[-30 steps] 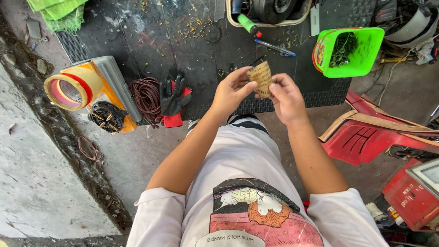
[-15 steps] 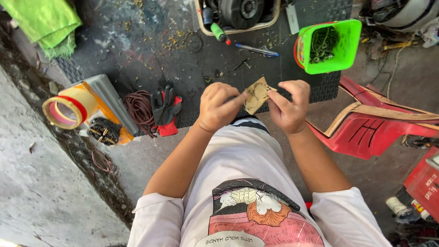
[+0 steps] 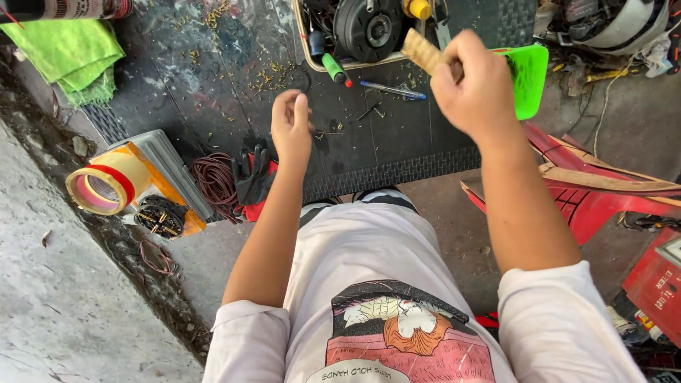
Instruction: The person is sorting through wires, using tools to manipulate components, and working on an electrical assembly in a cluttered workspace.
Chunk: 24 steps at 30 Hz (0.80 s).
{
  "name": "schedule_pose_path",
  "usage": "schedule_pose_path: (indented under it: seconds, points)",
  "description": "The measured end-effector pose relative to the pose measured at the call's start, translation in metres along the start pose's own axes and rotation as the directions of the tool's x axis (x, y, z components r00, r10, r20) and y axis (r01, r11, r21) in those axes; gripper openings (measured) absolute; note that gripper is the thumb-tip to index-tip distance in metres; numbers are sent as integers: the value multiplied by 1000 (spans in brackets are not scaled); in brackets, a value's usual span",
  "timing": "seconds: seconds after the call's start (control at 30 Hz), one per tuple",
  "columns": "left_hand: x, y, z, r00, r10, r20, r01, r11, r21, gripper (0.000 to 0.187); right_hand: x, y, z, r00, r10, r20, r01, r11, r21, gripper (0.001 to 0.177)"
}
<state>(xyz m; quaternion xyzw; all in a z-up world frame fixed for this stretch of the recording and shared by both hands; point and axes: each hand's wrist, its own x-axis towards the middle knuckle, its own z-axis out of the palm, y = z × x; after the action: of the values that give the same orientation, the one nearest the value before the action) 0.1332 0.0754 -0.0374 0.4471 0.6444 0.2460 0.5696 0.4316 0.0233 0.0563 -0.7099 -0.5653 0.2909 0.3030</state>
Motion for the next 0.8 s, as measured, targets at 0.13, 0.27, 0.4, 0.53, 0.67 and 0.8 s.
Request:
schedule_pose_path:
  seconds: [0.13,0.27,0.4,0.53,0.67,0.8]
  points:
    - [23,24,4,998,-40,53,38,999,36,46,25,23,9,971,229,68,-210,956,-207,12]
    - [37,41,9,993,-95,76,90,994,66,52,27,28,29,959,283,-8,-277,931,-237,15]
    - [46,38,16,988,-103,114,96,993,63,58,31,-3,29,869,495,-10,-494,865,-94,15]
    - [50,42,23,981,-133,138,120,987,103,50,35,-6,36,788,616,-14,-612,784,103,10]
    - [52,43,28,979,-163,119,154,985,79,37,44,0,48,838,542,-59,-532,837,128,10]
    - [56,45,27,979,-168,117,158,984,85,33,45,-4,59,807,591,-5,-587,802,109,6]
